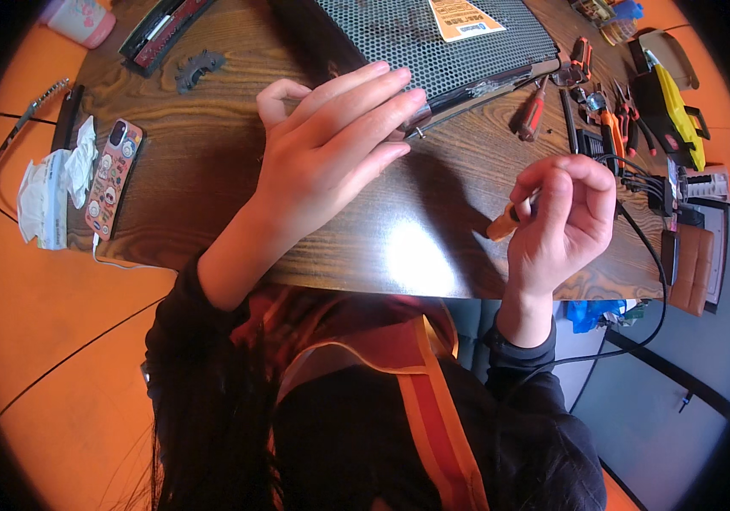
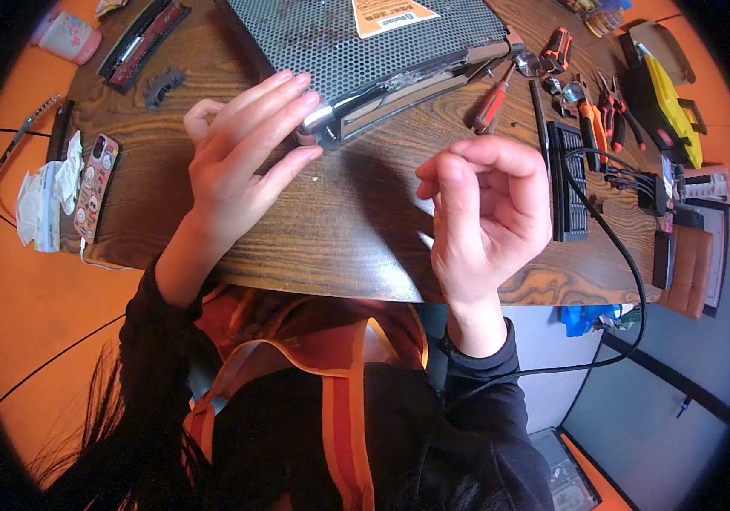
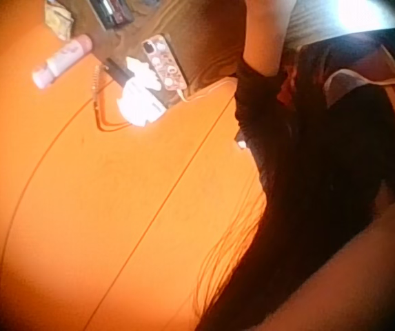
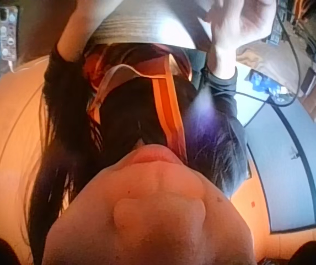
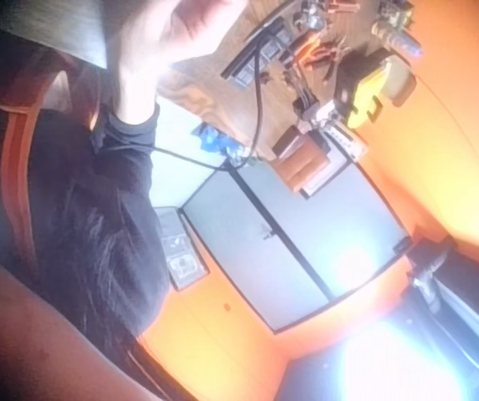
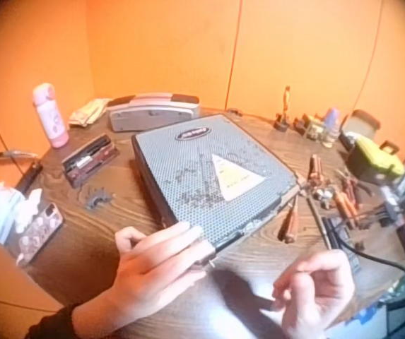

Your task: The person uses a screwdriver to tighten screws on the corners of a small black speaker placed on a wooden table. They rotate the speaker to access different sides and continue securing the screws.

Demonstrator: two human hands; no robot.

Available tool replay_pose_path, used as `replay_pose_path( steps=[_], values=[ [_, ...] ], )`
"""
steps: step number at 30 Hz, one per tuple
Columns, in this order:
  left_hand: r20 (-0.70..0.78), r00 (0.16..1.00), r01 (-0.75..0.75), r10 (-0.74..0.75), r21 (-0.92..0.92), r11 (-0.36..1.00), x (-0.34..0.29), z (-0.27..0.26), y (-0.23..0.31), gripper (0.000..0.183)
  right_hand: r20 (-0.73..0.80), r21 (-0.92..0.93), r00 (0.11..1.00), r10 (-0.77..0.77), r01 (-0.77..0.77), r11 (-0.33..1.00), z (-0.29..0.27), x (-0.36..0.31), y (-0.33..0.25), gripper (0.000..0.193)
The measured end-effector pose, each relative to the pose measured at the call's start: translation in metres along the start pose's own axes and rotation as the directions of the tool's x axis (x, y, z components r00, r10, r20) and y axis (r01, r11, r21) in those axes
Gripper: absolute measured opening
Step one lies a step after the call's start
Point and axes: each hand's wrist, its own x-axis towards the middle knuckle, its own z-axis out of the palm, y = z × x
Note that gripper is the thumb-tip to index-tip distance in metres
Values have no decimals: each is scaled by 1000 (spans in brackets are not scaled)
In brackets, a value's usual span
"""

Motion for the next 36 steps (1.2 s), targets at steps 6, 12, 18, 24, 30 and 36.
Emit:
replay_pose_path(
  steps=[6,12,18,24,30,36],
  values=[
    [-23,1000,8,-8,23,1000,0,3,-2,45,83,-110,985,-153,162,981,-6,-5,6,19],
    [-12,1000,2,-2,-39,999,-1,4,-6,42,180,-386,972,-148,208,899,-22,-16,13,33],
    [26,993,-110,112,-93,990,7,2,-19,41,199,-191,970,-140,178,965,-32,-20,7,32],
    [34,980,-188,197,-188,964,11,1,-29,45,127,-82,956,-266,277,957,-23,-7,12,21],
    [27,972,-225,233,-177,958,11,2,-29,46,158,27,971,-179,177,984,-28,-9,18,15],
    [-32,962,-274,272,-159,949,23,18,-24,43,258,-159,961,-101,146,976,-28,-19,29,14]
  ],
)
